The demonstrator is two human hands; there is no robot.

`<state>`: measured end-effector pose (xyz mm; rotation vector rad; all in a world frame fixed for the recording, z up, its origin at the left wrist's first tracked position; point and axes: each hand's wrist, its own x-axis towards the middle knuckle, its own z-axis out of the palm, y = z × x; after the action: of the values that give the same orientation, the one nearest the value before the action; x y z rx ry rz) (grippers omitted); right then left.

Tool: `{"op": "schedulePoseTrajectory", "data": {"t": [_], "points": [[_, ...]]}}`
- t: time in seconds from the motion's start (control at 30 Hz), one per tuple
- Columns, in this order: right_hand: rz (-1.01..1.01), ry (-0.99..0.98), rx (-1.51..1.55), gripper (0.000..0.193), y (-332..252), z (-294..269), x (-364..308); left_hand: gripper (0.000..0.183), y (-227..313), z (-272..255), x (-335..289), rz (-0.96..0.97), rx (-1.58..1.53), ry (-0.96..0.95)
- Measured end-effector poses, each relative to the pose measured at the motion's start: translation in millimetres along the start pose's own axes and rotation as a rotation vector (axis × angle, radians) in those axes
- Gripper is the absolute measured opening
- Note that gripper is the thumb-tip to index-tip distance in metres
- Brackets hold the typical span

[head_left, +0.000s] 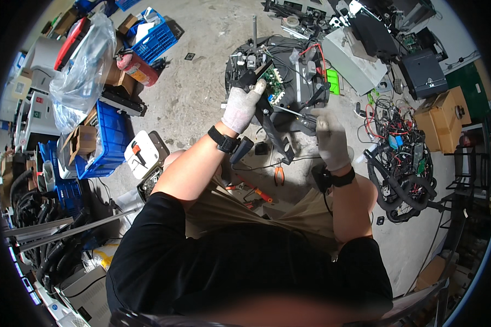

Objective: Repairing or assembling a robot chassis by connecting wires and manipulating components with tools.

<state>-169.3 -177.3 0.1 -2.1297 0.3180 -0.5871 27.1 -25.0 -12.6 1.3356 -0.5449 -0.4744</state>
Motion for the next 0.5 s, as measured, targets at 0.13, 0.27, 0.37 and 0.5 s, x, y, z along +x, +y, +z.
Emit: {"op": "schedulePoseTrajectory", "data": {"t": [0.13,0.27,0.37,0.5], "points": [[-0.027,0.065,0.005,0.025,-7.5,5.0,3.2,0.024,-13.6,-7.5,5.4,-0.014,0.015,0.007],[-0.01,0.068,-0.028,0.023,12.8,3.5,-1.2,0.029,-11.4,0.9,4.5,0.044,-0.009,0.004],[0.056,0.071,0.046,0.024,3.1,3.4,-0.4,0.031,-16.2,-2.4,5.8,0.083,-0.142,0.016],[0.063,0.182,0.18,0.025,8.7,-4.1,-2.7,0.031,-12.4,-1.6,5.3,0.011,-0.287,0.0]]}}
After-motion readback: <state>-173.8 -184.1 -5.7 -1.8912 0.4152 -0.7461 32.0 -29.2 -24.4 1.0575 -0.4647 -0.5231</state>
